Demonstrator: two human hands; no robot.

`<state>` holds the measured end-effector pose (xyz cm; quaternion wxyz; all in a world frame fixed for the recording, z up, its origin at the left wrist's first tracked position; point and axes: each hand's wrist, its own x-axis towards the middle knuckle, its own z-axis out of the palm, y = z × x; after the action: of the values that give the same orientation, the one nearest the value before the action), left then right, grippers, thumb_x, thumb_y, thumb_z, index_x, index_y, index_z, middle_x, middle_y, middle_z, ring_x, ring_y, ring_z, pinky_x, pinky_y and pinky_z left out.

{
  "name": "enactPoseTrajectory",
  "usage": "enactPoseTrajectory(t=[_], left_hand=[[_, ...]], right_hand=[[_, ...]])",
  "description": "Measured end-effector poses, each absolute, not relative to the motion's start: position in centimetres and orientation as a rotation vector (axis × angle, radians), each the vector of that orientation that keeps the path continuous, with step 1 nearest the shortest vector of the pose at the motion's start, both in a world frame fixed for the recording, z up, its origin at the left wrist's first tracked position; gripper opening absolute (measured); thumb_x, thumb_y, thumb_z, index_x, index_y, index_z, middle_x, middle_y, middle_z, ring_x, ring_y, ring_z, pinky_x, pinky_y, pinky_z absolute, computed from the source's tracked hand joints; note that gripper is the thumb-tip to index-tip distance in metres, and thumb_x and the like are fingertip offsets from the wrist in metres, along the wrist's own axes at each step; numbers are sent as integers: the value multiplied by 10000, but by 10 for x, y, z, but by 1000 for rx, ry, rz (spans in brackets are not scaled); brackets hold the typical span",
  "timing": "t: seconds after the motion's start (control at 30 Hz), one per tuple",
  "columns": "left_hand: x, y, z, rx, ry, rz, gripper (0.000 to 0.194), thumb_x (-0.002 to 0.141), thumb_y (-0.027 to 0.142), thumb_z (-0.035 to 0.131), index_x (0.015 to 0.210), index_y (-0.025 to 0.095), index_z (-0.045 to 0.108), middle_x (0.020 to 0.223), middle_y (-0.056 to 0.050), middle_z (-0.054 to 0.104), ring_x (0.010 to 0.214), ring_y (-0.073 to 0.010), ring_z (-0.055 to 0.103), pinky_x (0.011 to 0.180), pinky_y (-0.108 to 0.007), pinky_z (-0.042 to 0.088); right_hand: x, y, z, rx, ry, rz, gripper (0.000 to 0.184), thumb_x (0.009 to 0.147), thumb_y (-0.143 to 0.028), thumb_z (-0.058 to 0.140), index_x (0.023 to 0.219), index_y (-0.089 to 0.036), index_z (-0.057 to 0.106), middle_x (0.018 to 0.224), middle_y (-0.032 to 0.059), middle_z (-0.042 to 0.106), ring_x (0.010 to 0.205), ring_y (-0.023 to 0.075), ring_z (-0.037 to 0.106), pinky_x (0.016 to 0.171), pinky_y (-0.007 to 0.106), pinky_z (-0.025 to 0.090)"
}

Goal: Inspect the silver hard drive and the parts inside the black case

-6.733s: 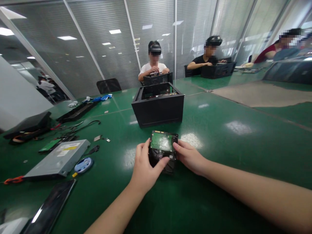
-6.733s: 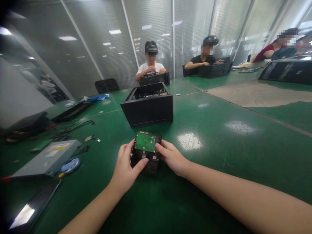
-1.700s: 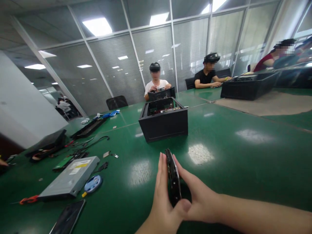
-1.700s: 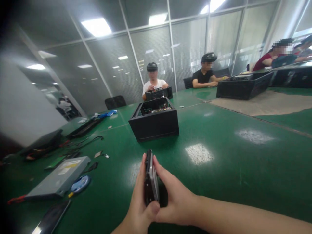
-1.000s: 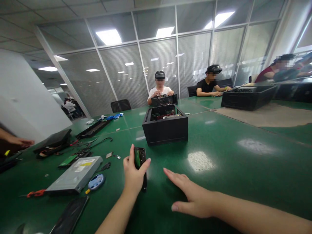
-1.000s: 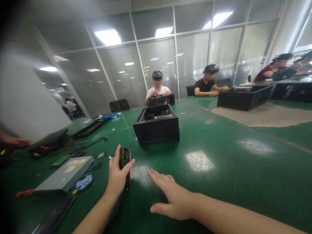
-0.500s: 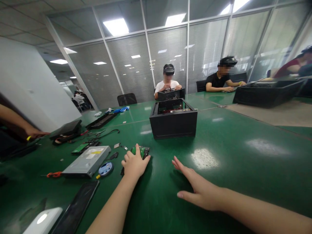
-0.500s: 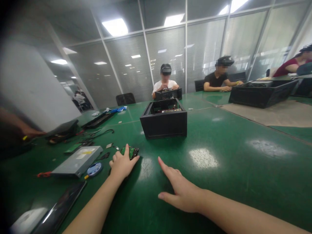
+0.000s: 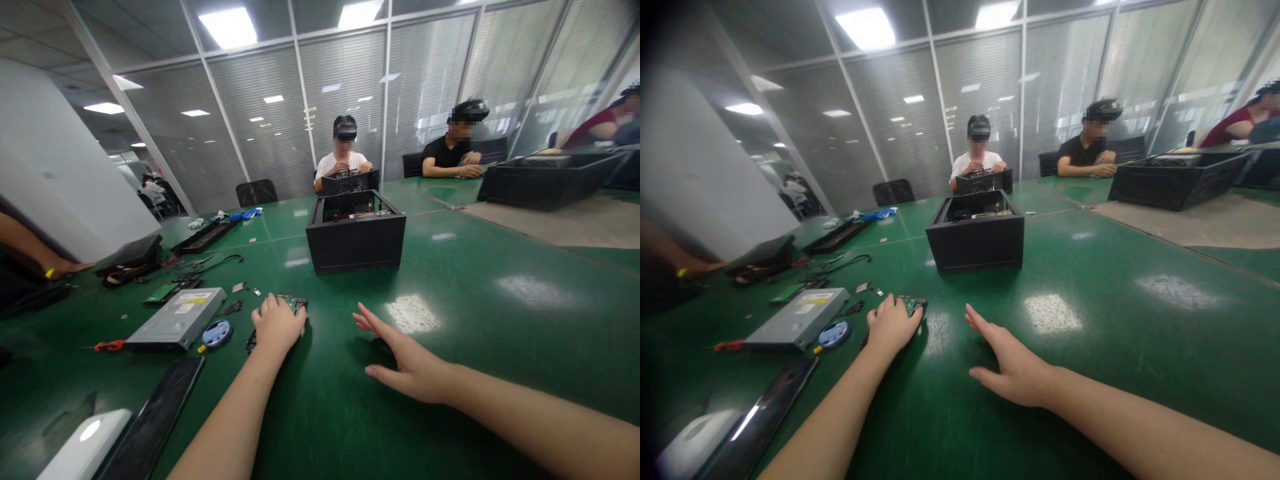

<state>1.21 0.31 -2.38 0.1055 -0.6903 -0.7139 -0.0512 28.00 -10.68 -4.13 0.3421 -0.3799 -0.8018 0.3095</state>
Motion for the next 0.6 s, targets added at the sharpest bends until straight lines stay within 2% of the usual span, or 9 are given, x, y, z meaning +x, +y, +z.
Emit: enactPoseTrajectory(t=[0.13,0.33,0.43,0.6], left_hand=[[14,4,-22,-2164,-1995,-124,529,866,368,403,1271,78,583,1349,-221,550,1240,-327,498,1011,-422,390],[8,14,-27,-2100,-2036,-132,575,927,374,320,1356,41,507,1405,-276,477,1293,-400,448,1024,-510,371],[11,7,-27,-2055,-2062,-51,622,905,378,379,1383,-11,460,1387,-315,474,1277,-434,458,1007,-516,385],[20,-5,-23,-2057,-2026,53,547,863,125,306,1329,-93,493,1339,-325,518,1242,-394,506,977,-445,415]], right_hand=[[289,-97,-43,-1014,-2020,738,904,848,-218,612,1557,-278,54,1501,158,412,1366,275,429,1107,569,331],[294,-86,-48,-1088,-1912,690,799,852,-185,595,1529,-282,182,1424,135,493,1275,253,518,1044,521,423],[294,-87,-48,-1086,-1916,684,774,849,-183,600,1516,-282,218,1408,128,505,1271,248,519,1048,510,424],[294,-88,-46,-1085,-1934,663,716,846,-177,593,1487,-267,288,1389,128,523,1256,247,528,1049,502,423]])
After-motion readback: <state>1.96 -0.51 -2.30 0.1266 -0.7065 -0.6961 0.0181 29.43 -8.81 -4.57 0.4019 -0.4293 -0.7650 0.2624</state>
